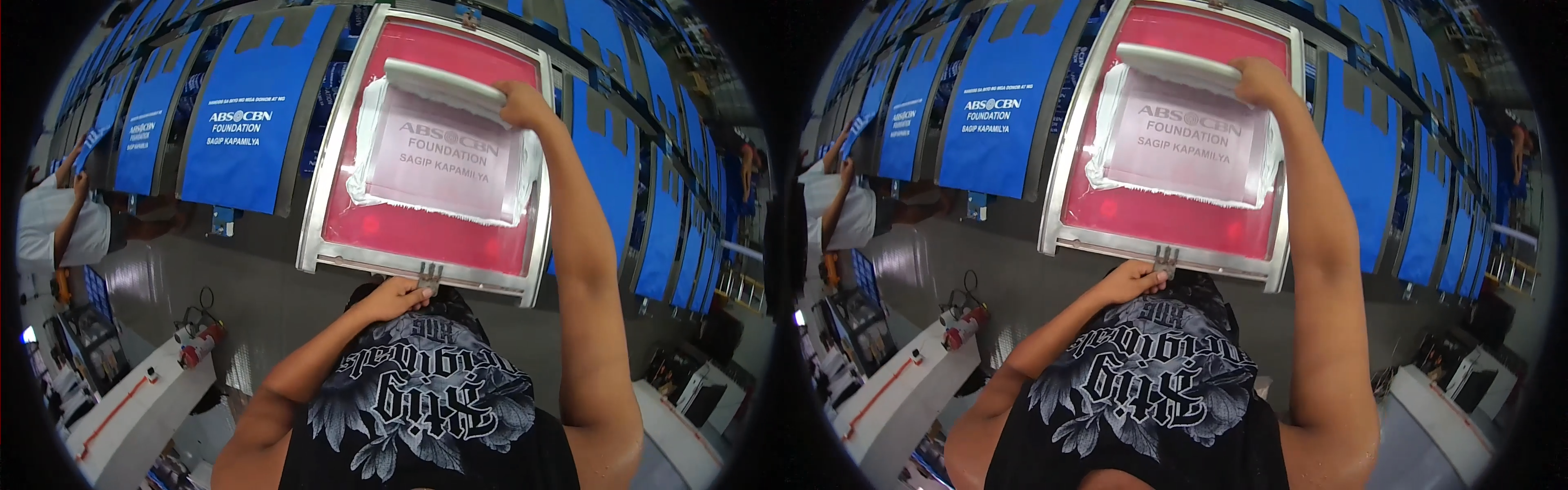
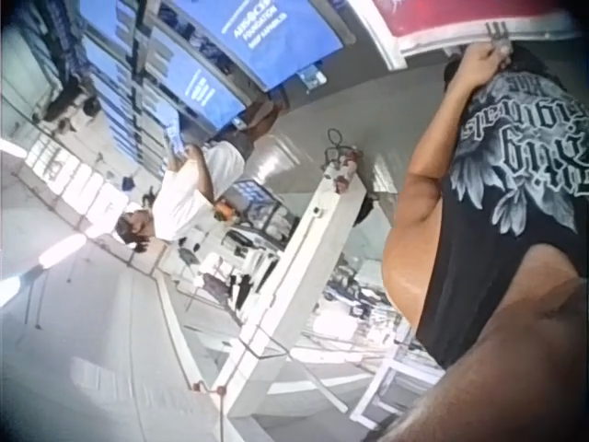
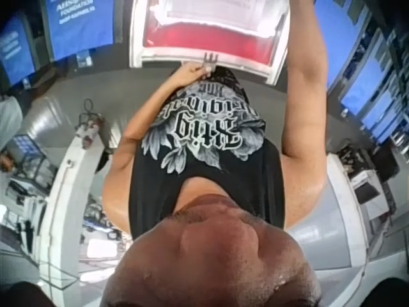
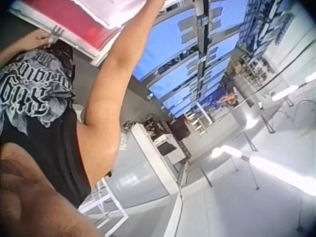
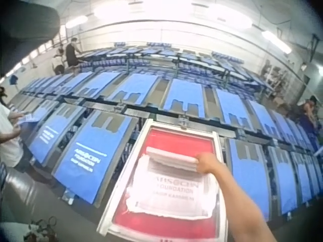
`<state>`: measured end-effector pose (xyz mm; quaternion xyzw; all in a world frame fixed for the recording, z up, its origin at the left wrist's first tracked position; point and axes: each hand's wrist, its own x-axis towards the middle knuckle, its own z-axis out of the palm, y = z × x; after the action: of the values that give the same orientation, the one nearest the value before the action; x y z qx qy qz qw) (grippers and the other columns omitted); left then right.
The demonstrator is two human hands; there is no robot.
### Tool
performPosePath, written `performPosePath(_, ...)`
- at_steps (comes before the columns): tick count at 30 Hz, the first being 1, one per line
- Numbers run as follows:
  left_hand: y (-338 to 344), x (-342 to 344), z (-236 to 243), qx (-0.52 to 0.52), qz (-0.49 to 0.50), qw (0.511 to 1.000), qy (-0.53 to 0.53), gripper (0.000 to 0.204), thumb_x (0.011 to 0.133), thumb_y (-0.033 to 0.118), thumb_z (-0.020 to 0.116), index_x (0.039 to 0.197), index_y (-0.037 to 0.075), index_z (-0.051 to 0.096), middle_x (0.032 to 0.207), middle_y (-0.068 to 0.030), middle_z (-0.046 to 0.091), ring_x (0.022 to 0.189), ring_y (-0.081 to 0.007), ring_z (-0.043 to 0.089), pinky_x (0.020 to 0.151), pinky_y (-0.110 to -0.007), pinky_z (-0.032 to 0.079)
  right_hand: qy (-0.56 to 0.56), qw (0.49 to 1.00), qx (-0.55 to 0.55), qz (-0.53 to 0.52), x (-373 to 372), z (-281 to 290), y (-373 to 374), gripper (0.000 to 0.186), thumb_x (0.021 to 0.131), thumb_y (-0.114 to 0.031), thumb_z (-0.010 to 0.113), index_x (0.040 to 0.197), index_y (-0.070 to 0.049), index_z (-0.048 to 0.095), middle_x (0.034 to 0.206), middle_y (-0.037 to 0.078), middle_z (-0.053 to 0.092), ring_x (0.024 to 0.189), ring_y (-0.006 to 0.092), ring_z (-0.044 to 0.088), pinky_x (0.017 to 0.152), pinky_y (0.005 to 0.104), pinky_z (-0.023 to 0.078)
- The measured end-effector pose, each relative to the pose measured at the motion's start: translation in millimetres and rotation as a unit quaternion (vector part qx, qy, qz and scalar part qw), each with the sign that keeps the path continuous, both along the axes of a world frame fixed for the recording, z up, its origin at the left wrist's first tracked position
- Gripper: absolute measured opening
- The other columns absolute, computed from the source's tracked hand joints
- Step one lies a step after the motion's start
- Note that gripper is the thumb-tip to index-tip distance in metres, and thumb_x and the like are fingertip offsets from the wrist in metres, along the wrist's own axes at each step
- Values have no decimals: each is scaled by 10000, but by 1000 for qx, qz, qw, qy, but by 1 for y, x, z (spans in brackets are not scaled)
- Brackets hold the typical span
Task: Apply white ink to a blue garment using a screen printing frame and squeegee.
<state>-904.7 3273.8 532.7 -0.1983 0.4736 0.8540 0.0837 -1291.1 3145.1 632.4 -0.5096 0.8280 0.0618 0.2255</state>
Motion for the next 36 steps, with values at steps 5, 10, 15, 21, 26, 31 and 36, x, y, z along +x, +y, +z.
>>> performPosePath(5, -1, -5, 3, 0, -35, 997, -67, 357, 947, 325, 530, 778, 25, 623, 655, 4, 564, 545, -61, 491, 506, -206, 413, 25, 996, -72, 50, 117, 14, 120, 458, 626, 25, 566, 1061, -91, 652, 993, 125, 644, 949, 318, 589, 828, 390, 469)
performPosePath(10, 6, -7, -6, -20, -26, 993, -115, 374, 938, 345, 537, 769, 22, 623, 639, -3, 565, 538, -73, 495, 490, -220, 413, 33, 994, -92, 46, 190, 13, 189, 425, 603, 22, 581, 1018, -66, 605, 943, 87, 632, 905, 284, 557, 812, 395, 421)
performPosePath(15, 14, -17, -20, -158, -68, 960, -221, 405, 917, 384, 551, 776, 15, 639, 637, -17, 579, 543, -100, 516, 486, -256, 433, 59, 986, -148, 52, 145, 14, 195, 401, 658, -65, 622, 1058, -89, 607, 943, 80, 645, 948, 268, 566, 869, 447, 373)
performPosePath(21, 9, -20, -5, -254, -115, 930, -242, 391, 894, 383, 572, 856, 4, 662, 682, -76, 621, 636, -153, 594, 562, -311, 467, -59, 988, -126, -74, 57, -8, 229, 394, 653, -298, 736, 1029, -202, 671, 947, 81, 640, 1048, 288, 548, 947, 623, 253)
performPosePath(26, -53, -9, 22, -457, 188, 826, -270, 393, 898, 371, 542, 938, -7, 642, 819, -198, 654, 769, -303, 643, 736, -380, 483, -320, 896, -215, -220, 18, -47, 219, 422, 666, -297, 782, 995, -50, 688, 886, 80, 693, 815, 190, 649, 754, 302, 480)
performPosePath(31, -151, -11, -17, -517, 300, 740, -308, 412, 973, 315, 456, 1188, -15, 577, 1122, -173, 624, 1023, -247, 596, 889, -314, 434, -417, 816, -232, -327, 18, -52, 202, 323, 725, -154, 768, 984, 10, 666, 900, 60, 669, 816, 124, 593, 758, 263, 461)
performPosePath(36, -140, -7, -15, -333, 365, 852, -170, 464, 992, 309, 421, 1284, -45, 489, 1259, -158, 555, 1158, -209, 512, 983, -298, 378, -441, 789, -254, -345, 5, -22, 213, 352, 718, -146, 756, 1011, 20, 654, 936, 57, 658, 858, 135, 587, 781, 261, 441)
